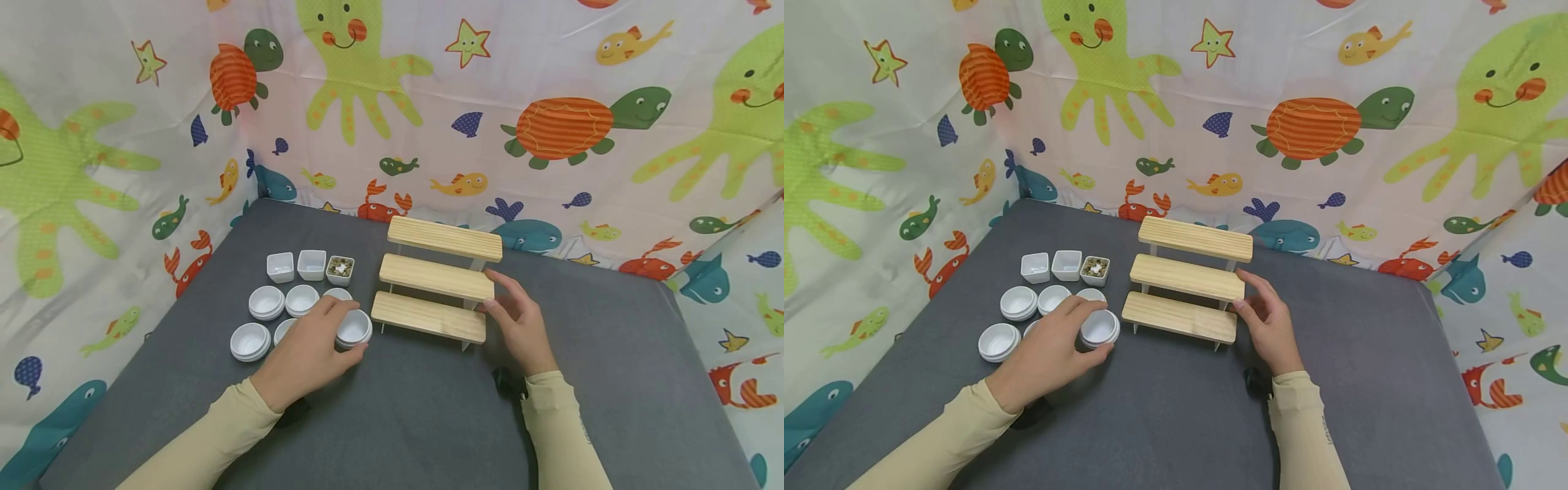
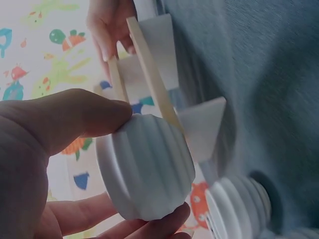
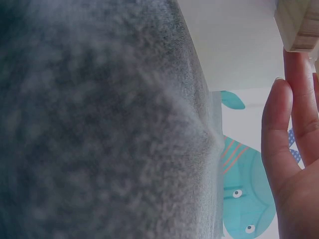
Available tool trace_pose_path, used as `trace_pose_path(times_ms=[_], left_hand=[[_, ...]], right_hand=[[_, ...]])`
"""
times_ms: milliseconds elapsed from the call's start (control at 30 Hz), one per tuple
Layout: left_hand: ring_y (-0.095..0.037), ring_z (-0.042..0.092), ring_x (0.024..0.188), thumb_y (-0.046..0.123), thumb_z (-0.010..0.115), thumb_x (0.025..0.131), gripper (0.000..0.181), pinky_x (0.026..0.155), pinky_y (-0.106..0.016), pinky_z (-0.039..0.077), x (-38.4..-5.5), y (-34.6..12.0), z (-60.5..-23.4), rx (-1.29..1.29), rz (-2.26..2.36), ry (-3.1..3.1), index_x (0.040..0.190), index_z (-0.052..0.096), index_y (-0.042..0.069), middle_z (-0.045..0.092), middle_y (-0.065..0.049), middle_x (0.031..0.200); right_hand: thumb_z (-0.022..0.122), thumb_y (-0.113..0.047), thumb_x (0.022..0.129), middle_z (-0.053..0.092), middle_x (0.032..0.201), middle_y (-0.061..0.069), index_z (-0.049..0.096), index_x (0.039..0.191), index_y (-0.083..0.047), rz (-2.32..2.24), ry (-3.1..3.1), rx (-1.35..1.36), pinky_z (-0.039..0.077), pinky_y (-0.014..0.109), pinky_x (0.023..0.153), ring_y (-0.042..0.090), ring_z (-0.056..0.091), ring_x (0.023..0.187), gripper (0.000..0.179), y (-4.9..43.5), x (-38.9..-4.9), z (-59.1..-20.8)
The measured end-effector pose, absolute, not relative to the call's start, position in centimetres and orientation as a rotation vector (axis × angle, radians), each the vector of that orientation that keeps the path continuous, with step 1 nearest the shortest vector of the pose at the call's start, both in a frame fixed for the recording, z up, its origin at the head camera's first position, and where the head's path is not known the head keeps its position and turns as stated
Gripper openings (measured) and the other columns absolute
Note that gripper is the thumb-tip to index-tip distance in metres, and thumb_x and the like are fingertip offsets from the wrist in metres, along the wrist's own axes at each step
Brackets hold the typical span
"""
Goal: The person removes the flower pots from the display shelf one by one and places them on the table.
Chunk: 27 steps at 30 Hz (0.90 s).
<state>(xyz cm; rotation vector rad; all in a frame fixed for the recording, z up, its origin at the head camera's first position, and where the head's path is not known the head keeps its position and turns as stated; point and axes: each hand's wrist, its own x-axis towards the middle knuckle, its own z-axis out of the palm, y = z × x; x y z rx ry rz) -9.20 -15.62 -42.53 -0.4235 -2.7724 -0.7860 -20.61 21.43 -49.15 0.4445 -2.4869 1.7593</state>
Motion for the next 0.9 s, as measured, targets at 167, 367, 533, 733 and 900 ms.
trace_pose_path(times_ms=[167, 367, 533, 733, 900], left_hand=[[-0.016, 0.067, 0.083, 0.031, 0.090, 0.085, 0.055, 0.075, -0.039, 0.060, -8.7, -17.1, -43.0, -0.365, -0.733, -2.823, 0.132, 0.070, 0.010, 0.069, -0.008, 0.114], [-0.018, 0.067, 0.083, 0.032, 0.090, 0.083, 0.052, 0.078, -0.041, 0.060, -8.5, -18.1, -43.7, -0.399, -0.649, -2.850, 0.126, 0.073, 0.009, 0.070, -0.007, 0.107], [-0.023, 0.068, 0.084, 0.033, 0.091, 0.082, 0.053, 0.081, -0.045, 0.060, -8.4, -18.4, -44.5, -0.404, -0.613, -2.871, 0.125, 0.072, 0.008, 0.071, -0.007, 0.107], [-0.024, 0.070, 0.089, 0.035, 0.091, 0.083, 0.054, 0.084, -0.047, 0.060, -8.7, -18.7, -45.1, -0.410, -0.607, -2.873, 0.126, 0.073, 0.009, 0.072, -0.008, 0.108], [-0.029, 0.071, 0.096, 0.037, 0.091, 0.083, 0.055, 0.090, -0.050, 0.060, -8.9, -19.0, -45.6, -0.428, -0.577, -2.863, 0.126, 0.072, 0.009, 0.072, -0.008, 0.109]], right_hand=[[0.066, -0.021, 0.109, 0.055, 0.161, 0.006, 0.055, 0.159, -0.025, 1.783, -2.474, 0.460, 0.057, 0.016, 0.094, 0.008, 0.077, 0.103, 0.051, 21.4, -20.6, -49.3], [0.066, -0.022, 0.109, 0.055, 0.160, 0.005, 0.055, 0.158, -0.026, 1.765, -2.476, 0.458, 0.056, 0.015, 0.095, 0.007, 0.077, 0.103, 0.051, 21.5, -20.6, -49.2], [0.067, -0.023, 0.109, 0.055, 0.160, 0.005, 0.055, 0.158, -0.026, 1.761, -2.487, 0.442, 0.056, 0.015, 0.095, 0.009, 0.076, 0.104, 0.051, 21.5, -20.6, -49.2], [0.066, -0.024, 0.109, 0.055, 0.160, 0.004, 0.055, 0.159, -0.028, 1.738, -2.497, 0.438, 0.056, 0.014, 0.095, 0.007, 0.076, 0.105, 0.051, 21.4, -20.6, -49.2], [0.066, -0.024, 0.109, 0.056, 0.160, 0.004, 0.055, 0.159, -0.027, 1.737, -2.496, 0.439, 0.056, 0.015, 0.094, 0.005, 0.075, 0.105, 0.051, 21.4, -20.5, -49.1]])
